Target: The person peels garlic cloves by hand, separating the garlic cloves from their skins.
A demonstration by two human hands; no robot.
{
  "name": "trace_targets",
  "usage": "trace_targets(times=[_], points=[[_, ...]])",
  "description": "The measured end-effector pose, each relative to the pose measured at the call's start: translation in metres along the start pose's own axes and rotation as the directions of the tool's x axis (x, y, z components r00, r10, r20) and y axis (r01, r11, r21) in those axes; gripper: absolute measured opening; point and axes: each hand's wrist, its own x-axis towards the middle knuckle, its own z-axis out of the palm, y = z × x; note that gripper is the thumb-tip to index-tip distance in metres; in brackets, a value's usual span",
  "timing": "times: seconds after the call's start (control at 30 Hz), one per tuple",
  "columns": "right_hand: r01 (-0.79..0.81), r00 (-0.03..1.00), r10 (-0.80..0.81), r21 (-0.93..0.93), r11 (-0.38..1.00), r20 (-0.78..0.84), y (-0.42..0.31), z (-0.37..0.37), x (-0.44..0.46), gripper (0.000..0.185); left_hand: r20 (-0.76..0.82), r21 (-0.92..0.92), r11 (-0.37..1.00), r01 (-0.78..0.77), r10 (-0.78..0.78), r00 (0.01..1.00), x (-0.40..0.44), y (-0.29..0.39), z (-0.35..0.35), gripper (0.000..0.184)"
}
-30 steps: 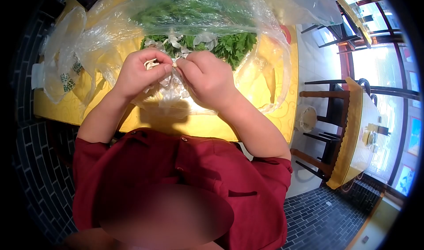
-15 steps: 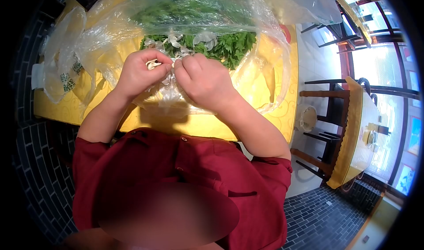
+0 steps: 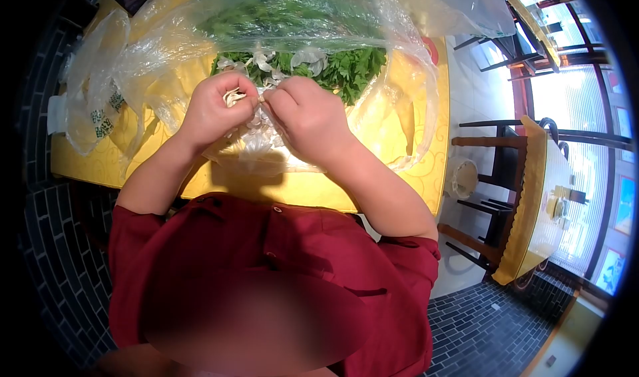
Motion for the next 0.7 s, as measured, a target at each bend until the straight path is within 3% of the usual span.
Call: trace_targets(times=[0.17,0.47,0.7], points=[[-0.245,0.969,0.242,0.251,0.936,0.042,0.0004,0.0008,-0.0040,0.012,0.001,-0.050,0.999,-0.006,0.006,1.000,0.0005,0.0004,0.0001,0.010],[-0.572,0.813,0.556,0.417,0.706,0.173,0.0005,-0.0049,-0.0027,0.011,-0.042,-0.068,0.992,-0.105,0.102,0.994,0.0010,-0.0016,-0.0013,0.008],[-0.643,0.761,0.558,0.501,0.579,0.331,0.0033,-0.0020,-0.0069,0.014,-0.114,0.082,0.992,-0.098,0.107,0.988,0.0026,0.0010,-0.0026,0.014]])
